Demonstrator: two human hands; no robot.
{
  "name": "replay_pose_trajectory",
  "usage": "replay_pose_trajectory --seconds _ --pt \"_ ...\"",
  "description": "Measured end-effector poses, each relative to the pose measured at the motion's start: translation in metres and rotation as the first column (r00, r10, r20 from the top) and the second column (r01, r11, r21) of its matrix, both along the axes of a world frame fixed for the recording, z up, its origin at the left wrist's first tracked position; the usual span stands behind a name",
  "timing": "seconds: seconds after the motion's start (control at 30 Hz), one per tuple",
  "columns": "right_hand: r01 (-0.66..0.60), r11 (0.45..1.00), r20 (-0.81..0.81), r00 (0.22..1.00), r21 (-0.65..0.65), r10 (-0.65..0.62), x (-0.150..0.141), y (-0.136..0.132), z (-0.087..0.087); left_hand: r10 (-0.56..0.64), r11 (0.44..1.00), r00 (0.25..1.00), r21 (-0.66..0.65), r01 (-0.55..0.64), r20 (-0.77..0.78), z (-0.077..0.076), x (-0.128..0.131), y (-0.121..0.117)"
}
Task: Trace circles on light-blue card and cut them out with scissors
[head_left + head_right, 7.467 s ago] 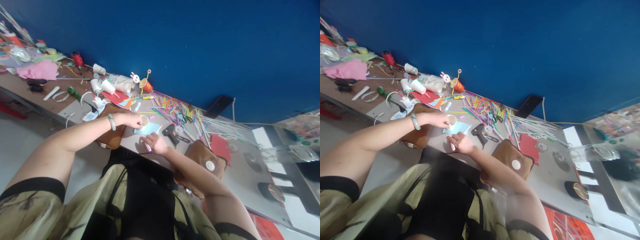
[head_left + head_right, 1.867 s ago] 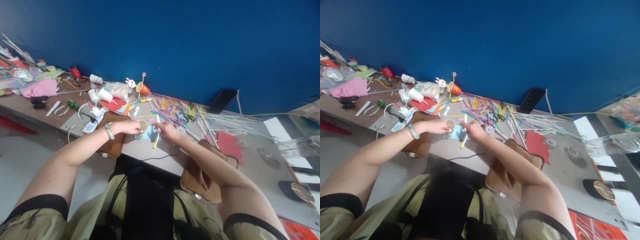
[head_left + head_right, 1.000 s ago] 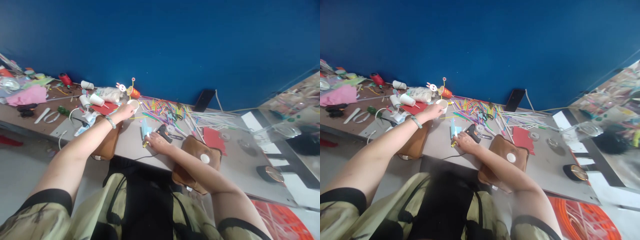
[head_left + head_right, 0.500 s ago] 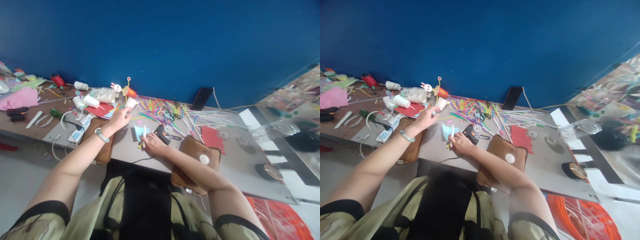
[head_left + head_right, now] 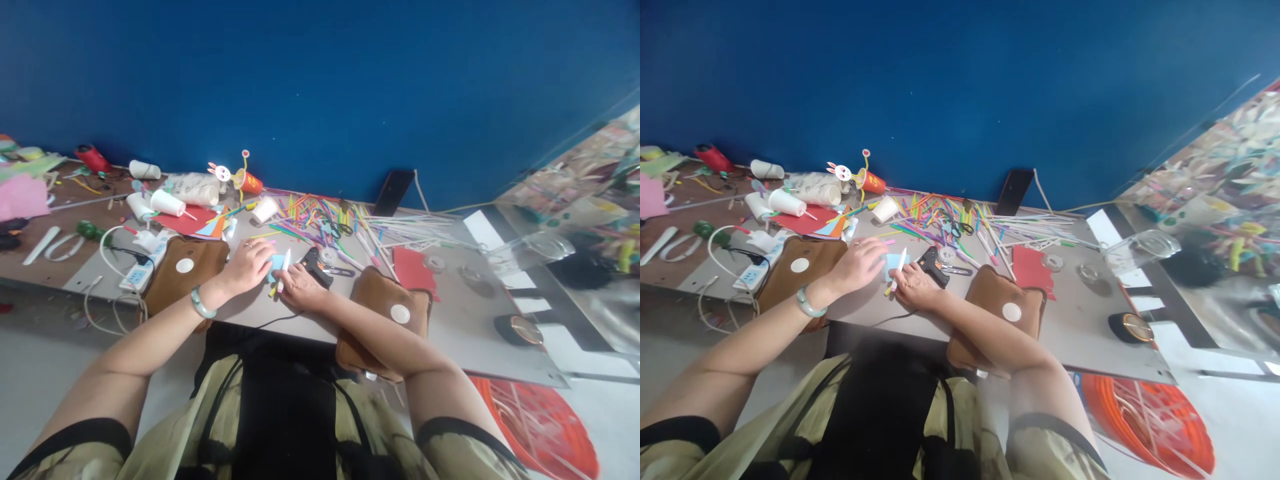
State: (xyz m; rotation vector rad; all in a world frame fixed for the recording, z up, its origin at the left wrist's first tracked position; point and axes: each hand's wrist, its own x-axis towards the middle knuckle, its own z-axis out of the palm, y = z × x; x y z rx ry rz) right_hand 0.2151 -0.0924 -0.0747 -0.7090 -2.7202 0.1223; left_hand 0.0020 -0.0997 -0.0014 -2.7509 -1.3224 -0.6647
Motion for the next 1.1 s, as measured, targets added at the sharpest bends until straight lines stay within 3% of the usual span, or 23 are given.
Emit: replay_pose_trajectory --seconds 0.17,0.3,0.5,0.6,0.73,0.97,1.1 --pt "-0.004 1.000 -0.016 1.000 0.017 0.004 0.001 0.001 -0.001 -0.001 1.000 0.976 0.018 0.005 -0.218 -0.017 0.003 -0.015" --pt "0.000 1.000 0.019 1.000 -0.013 0.000 0.001 0.001 -0.002 0.041 0.999 0.957 0.017 -0.038 -0.288 -0.027 0.000 -0.029" --pt "0.020 0.996 0.042 0.999 -0.090 -0.016 0.011 0.007 0.015 0.093 0.995 0.955 -0.020 -0.103 -0.282 -0.043 0.002 -0.053" --pt "0.173 0.984 0.078 0.982 -0.043 -0.169 0.033 0.019 0.037 0.132 0.986 0.959 -0.067 -0.154 -0.251 -0.050 0.004 -0.063" --pt "0.374 0.927 0.198 0.910 -0.014 -0.364 0.067 0.039 0.058 0.173 0.973 0.964 -0.116 -0.198 -0.203 -0.055 0.007 -0.072" --pt "0.508 0.858 0.285 0.835 -0.075 -0.470 0.095 0.057 0.053 0.239 0.959 0.960 -0.119 -0.257 -0.148 -0.071 0.010 -0.075" --pt "0.483 0.872 0.285 0.849 -0.076 -0.446 0.096 0.057 0.052 0.254 0.955 0.956 -0.118 -0.272 -0.148 -0.077 0.011 -0.075"
